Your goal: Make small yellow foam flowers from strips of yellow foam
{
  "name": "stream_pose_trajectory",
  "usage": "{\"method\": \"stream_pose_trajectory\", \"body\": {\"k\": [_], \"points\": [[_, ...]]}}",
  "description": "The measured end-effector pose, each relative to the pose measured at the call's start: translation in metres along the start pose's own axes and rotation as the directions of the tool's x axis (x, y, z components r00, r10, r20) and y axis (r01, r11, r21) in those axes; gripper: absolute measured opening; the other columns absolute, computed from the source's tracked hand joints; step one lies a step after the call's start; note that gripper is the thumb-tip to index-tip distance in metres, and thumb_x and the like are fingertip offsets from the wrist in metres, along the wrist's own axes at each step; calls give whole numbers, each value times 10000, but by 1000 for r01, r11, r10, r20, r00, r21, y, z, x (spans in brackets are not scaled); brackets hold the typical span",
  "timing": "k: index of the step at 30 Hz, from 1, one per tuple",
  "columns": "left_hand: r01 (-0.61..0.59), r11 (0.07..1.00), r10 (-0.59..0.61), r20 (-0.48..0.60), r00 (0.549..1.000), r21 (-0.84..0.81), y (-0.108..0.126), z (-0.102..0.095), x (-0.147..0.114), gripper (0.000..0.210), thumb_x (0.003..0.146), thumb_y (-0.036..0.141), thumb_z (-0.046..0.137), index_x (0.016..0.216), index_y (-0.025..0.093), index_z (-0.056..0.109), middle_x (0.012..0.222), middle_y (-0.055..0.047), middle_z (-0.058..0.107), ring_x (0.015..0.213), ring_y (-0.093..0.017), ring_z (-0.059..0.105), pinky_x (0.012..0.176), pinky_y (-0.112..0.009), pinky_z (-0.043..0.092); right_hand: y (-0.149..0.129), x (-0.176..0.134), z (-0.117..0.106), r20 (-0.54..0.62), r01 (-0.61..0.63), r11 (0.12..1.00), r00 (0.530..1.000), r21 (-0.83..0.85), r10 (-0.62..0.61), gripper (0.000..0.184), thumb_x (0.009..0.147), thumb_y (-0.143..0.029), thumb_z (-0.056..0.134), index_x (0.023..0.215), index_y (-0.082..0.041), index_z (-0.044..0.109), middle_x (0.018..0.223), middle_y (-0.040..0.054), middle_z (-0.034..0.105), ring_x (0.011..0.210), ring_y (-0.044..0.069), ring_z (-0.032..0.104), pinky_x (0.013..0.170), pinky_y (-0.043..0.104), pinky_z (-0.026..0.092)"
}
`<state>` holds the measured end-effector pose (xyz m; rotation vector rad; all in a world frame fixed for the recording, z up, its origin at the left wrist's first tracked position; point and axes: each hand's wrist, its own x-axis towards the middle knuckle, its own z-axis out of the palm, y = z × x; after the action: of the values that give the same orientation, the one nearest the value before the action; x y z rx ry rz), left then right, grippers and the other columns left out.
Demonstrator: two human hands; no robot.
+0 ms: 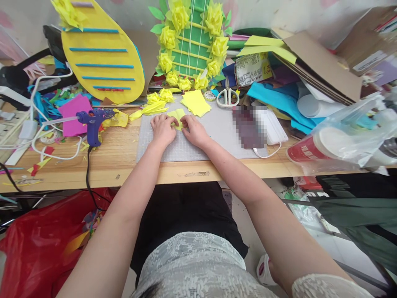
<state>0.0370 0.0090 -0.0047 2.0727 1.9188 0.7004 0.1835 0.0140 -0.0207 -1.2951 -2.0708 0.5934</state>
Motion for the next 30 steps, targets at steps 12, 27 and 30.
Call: {"method": "stream_pose_trajectory", "body": {"k": [12,27,30], "points": [[-168,985,169,53,984,-26,-17,-15,5,458,755,88,464,1163,222,623,1259,-67,633,1233,-253,487,1086,-396,328,3,-4,-13,-142,20,994,990,104,-5,399,693,-53,425,1049,-213,508,1012,57,647,924,189,575,874,360,472],[-130,991,131,-29,991,38,-10,-18,0,352,830,203,486,1117,160,685,989,-85,727,1031,-267,599,973,-407,432,-5,3,-7,60,99,930,995,-353,-84,368,895,-58,306,1079,-151,611,1059,113,682,1008,245,543,898,365,396],[-216,976,216,36,976,-12,-17,-21,3,428,733,104,515,1121,167,686,1097,-68,720,1090,-252,589,990,-378,441,-4,5,-9,44,90,933,996,-348,-80,373,894,-49,306,1071,-155,616,1045,103,687,1013,239,539,906,356,396]]}}
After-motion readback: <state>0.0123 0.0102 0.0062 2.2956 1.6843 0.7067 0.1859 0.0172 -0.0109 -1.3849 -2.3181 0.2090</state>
